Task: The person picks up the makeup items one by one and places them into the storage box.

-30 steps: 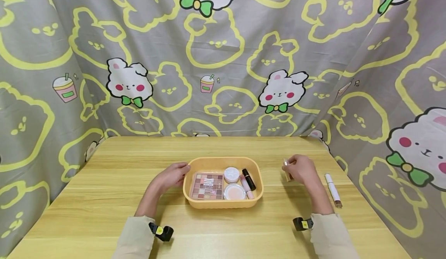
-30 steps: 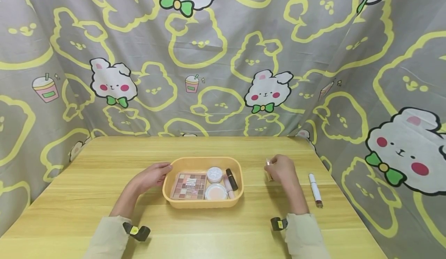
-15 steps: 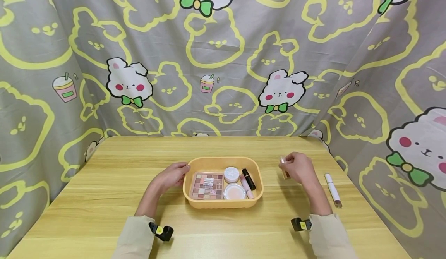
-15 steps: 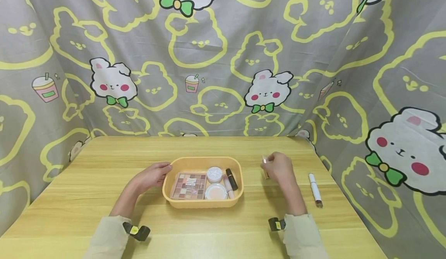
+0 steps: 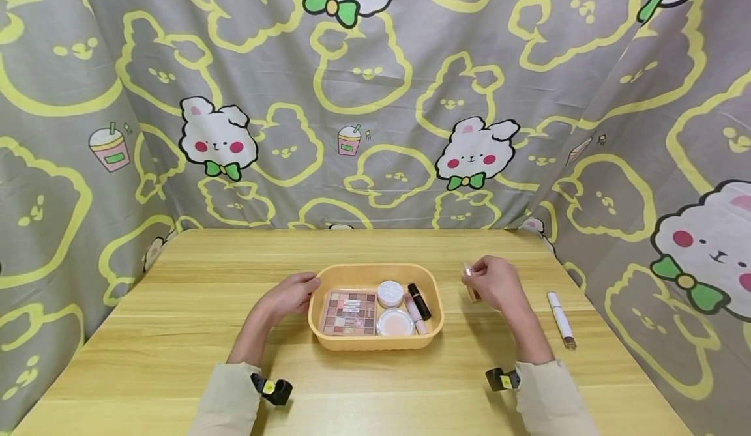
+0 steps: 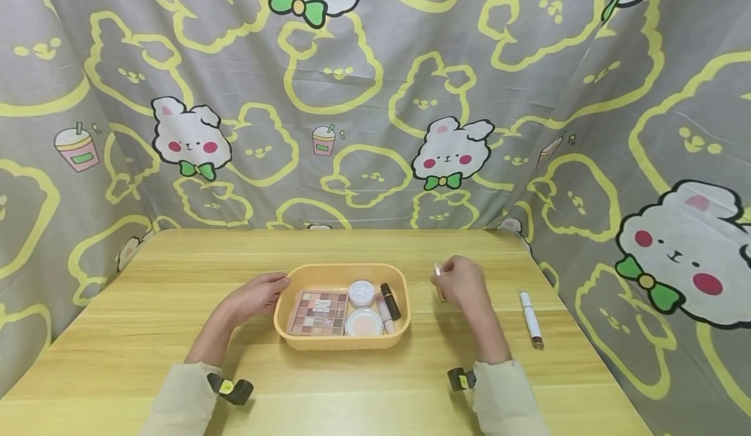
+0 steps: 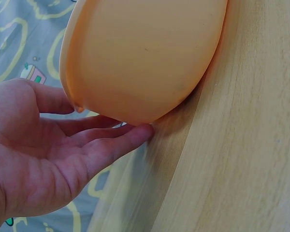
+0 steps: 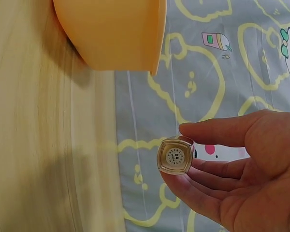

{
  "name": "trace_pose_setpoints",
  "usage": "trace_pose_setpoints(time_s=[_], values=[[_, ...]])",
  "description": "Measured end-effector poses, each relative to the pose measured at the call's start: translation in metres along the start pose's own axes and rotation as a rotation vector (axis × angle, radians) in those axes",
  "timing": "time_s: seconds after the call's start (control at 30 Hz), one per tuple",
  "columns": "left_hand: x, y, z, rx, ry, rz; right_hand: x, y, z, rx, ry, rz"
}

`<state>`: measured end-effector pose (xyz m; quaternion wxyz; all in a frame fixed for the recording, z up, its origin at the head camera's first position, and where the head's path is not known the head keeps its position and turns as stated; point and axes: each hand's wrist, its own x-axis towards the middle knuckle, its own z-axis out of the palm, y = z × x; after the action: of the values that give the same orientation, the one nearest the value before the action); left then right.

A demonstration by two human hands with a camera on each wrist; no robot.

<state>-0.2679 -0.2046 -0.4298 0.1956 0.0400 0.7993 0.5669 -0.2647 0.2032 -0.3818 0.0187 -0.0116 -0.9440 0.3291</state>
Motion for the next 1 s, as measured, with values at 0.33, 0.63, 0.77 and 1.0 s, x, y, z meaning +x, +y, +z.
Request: trace_pose_setpoints(time_s=[0.33,0.63,0.77,1.0], values=[[0.001,0.0,0.0,-0.008,0.001,-0.001,-0.001,-0.006,0.003,0.015,0.005,-0.005],[0.0,0.0,0.0,-0.002,0.001,0.002,-0.004,-0.015,0.007,0.039,0.022,-0.002],[0.0,0.0,0.0,0.001,0.003,0.004,-0.005,-0.018,0.009,0.051,0.019,-0.001],[0.0,0.0,-0.001,0.009,0.006,0.008,-0.006,-0.022,0.012,0.061,0.022,-0.021]])
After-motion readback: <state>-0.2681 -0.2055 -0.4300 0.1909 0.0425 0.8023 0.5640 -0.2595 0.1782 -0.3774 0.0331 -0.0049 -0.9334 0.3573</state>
